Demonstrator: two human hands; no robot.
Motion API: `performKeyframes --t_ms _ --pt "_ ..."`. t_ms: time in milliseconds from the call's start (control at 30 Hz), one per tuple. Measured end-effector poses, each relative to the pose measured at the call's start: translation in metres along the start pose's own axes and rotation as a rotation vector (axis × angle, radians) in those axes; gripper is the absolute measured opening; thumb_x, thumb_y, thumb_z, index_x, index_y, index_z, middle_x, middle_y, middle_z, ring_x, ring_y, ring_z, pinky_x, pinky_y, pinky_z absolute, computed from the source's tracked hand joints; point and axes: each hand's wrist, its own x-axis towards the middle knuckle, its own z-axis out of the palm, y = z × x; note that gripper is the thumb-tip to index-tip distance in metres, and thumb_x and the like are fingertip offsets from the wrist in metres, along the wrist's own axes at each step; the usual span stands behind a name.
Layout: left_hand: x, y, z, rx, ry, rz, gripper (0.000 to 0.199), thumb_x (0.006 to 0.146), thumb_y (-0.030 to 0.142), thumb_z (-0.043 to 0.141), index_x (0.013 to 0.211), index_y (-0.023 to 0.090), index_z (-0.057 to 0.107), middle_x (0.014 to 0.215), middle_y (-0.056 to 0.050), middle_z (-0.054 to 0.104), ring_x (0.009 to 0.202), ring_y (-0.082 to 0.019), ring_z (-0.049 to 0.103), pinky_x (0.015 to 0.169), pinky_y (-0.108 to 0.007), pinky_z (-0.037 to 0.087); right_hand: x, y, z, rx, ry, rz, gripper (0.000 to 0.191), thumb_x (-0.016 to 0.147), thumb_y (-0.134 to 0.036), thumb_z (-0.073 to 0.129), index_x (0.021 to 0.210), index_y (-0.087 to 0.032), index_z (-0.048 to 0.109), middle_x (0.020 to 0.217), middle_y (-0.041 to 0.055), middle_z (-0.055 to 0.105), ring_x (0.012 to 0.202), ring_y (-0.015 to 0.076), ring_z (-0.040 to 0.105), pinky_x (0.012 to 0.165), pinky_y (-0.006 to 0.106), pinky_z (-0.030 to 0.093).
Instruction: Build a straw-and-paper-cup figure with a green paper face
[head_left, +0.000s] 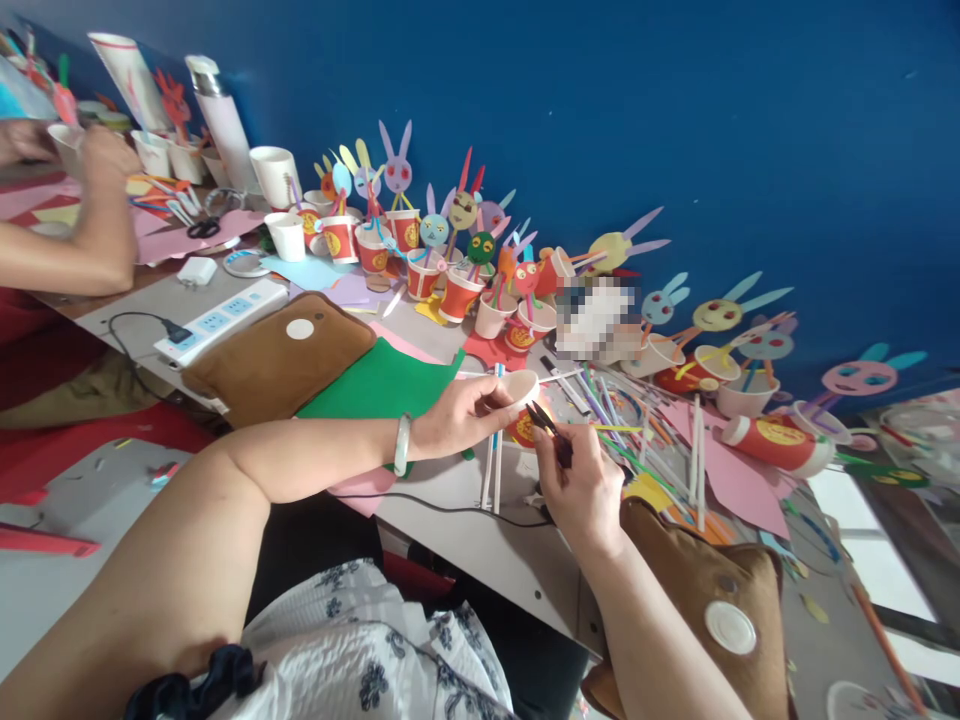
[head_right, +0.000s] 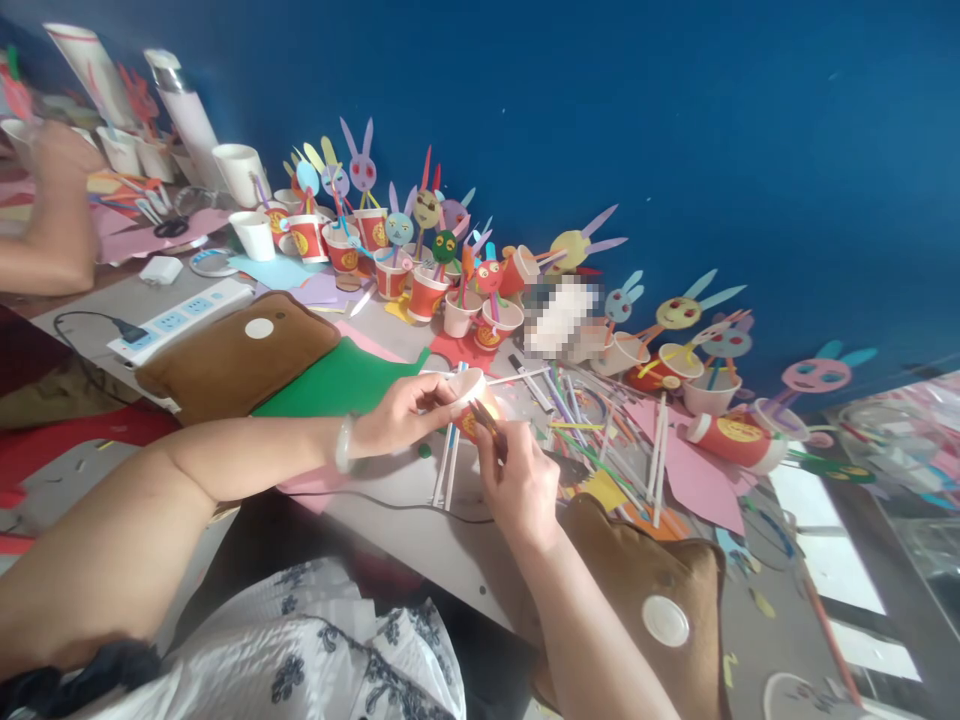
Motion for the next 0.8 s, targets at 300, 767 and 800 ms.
performKeyframes --t_ms 300,767,800 --pt "-0.0007 0.0026 0.0007 -0.073 -0.014 -0.062 0.039 0.088 0.050 0.070 0.081 0.013 0.060 0.075 -0.003 0.065 0.064 -0.009 0.059 0.058 -0.021 0.047 -0.0010 0.0003 0.0006 -0.006 0.000 -0.012 0.021 0.099 -0.038 0.055 0.089 -0.020 0.057 0.064 0.0009 0.066 0.055 0.0147 0.063 0.053 0.023 0.043" --pt "0.0005 0.0024 -0.0010 -0.068 -0.005 -0.098 0.038 0.087 0.050 0.071 0.080 0.014 0.060 0.069 0.000 0.061 0.060 -0.007 0.053 0.054 -0.020 0.043 0.0005 0.0001 -0.0003 -0.009 -0.021 -0.002 0.026 0.101 -0.041 0.053 0.084 -0.021 0.057 0.059 0.0002 0.063 0.051 0.0147 0.061 0.050 0.022 0.043" --pt "0.0010 0.0024 -0.0012 -0.074 -0.006 -0.100 0.038 0.087 0.050 0.071 0.080 0.014 0.061 0.070 0.000 0.061 0.060 -0.007 0.053 0.054 -0.020 0.043 0.0008 0.0002 -0.0007 -0.007 -0.025 -0.001 0.026 0.101 -0.041 0.053 0.084 -0.021 0.057 0.059 -0.0001 0.063 0.051 0.0143 0.061 0.050 0.022 0.042"
